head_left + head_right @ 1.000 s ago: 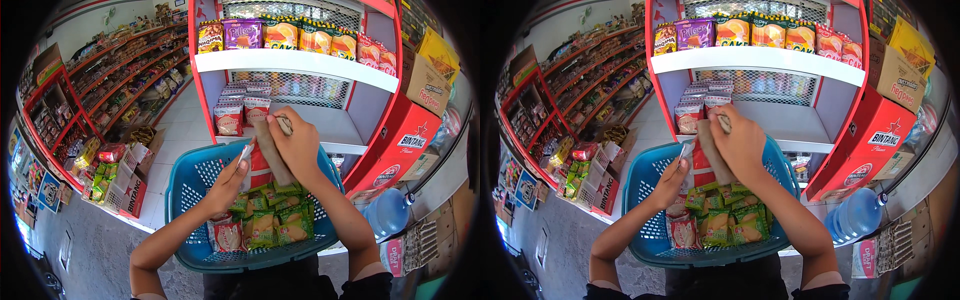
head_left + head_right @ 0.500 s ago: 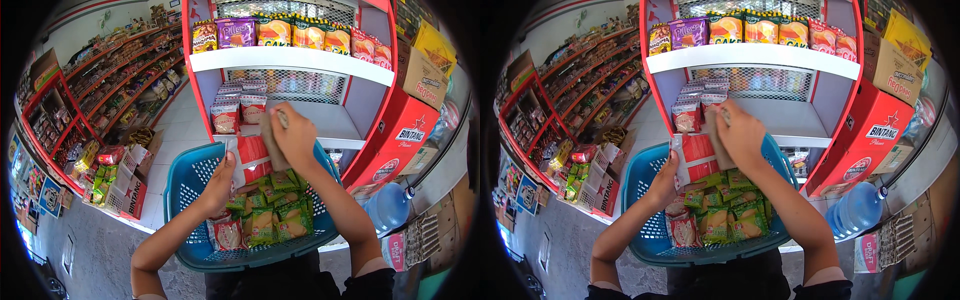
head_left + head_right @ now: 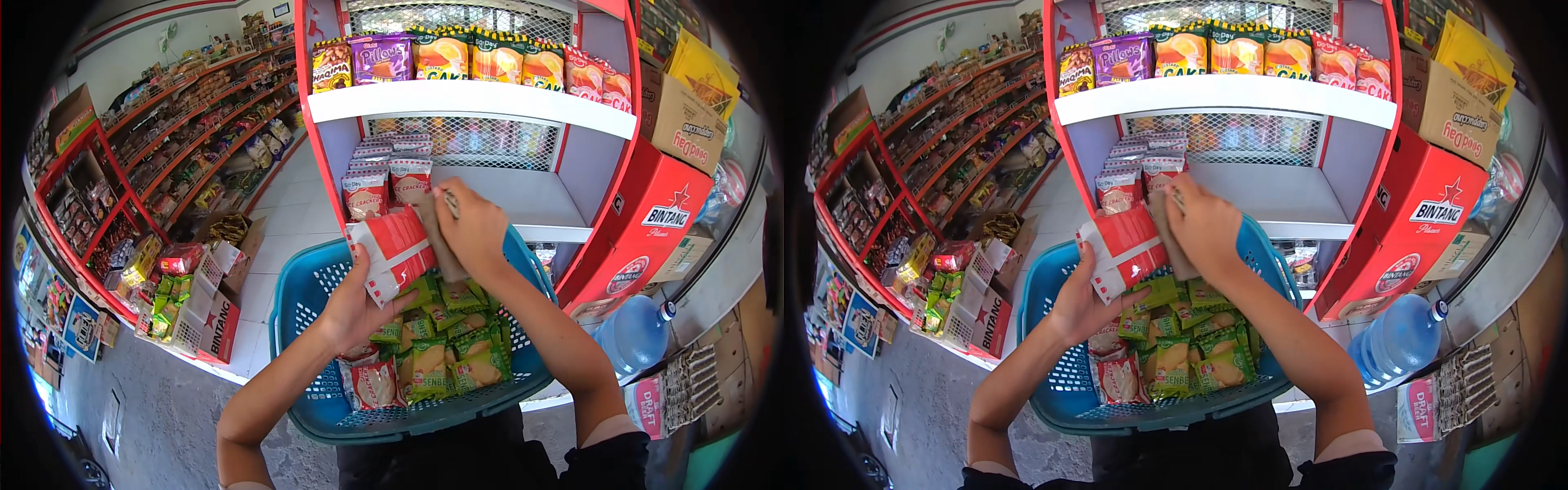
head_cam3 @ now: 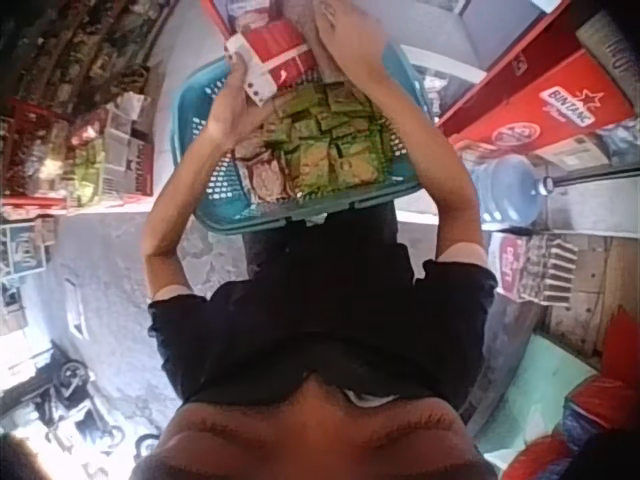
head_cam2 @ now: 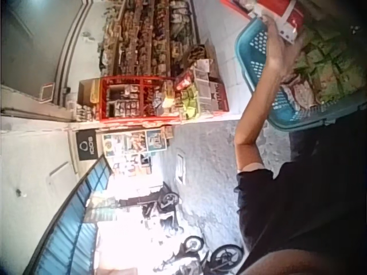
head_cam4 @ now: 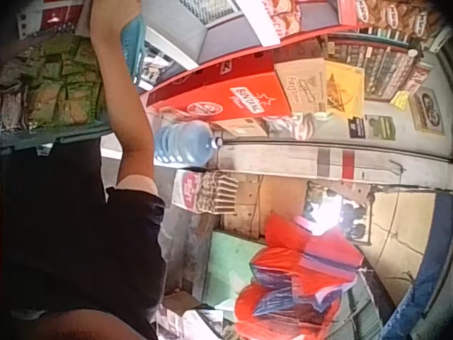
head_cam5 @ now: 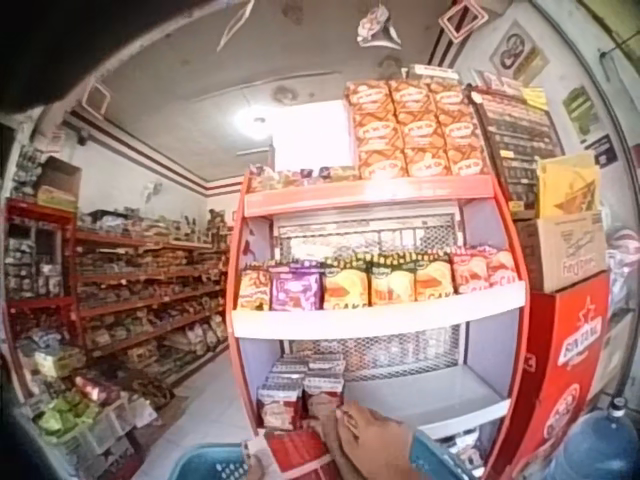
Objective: The person wipes the packaging of rice crackers with a cloth while holding them over a blue basket. The person repeatedly picks up individual packs of crackers from the basket, wipes them with a cloth, and places them back into the basket.
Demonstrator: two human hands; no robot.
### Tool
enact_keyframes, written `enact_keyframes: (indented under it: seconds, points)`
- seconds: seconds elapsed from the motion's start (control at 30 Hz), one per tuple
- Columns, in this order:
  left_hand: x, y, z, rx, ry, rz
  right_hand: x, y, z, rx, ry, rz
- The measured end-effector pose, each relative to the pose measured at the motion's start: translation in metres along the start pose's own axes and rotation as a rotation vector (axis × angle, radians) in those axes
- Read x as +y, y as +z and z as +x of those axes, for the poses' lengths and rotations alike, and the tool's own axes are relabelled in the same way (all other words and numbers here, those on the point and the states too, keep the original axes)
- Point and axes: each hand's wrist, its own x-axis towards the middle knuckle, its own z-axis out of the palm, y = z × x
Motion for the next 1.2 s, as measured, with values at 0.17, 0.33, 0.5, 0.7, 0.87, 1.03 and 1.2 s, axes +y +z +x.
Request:
enact_keyframes:
  seconds: [0.17, 0.33, 0.5, 0.7, 0.87, 1.03, 1.2]
  points:
    - [-0.003, 0.002, 0.006, 0.249, 0.197, 0.036, -0.027, -0.022, 0.005, 0.328, -0.070, 0.294]
    - [0.002, -0.013, 0.009, 0.391, 0.248, -0.036, -0.044, -0.046, -0.005, 0.386, -0.402, 0.042]
    - [0.002, 0.002, 0.008, 0.292, 0.280, -0.008, -0.044, -0.041, 0.002, 0.451, -0.247, 0.415]
    - [0.000, 0.001, 0.000, 0.114, 0.202, 0.002, -0.054, -0.007, -0.019, 0.044, -0.312, 0.280]
    - [0.008, 0.005, -0.003, 0.134, 0.217, -0.105, -0.013, 0.004, -0.003, 0.063, -0.151, 0.078]
    - [0.022, 0.014, -0.010, 0.222, 0.406, -0.083, 0.011, -0.001, 0.004, -0.028, 0.062, 0.164]
    - [0.008, -0.020, 0.001, 0.426, 0.342, -0.105, -0.045, -0.027, -0.012, 0.298, -0.447, 0.240]
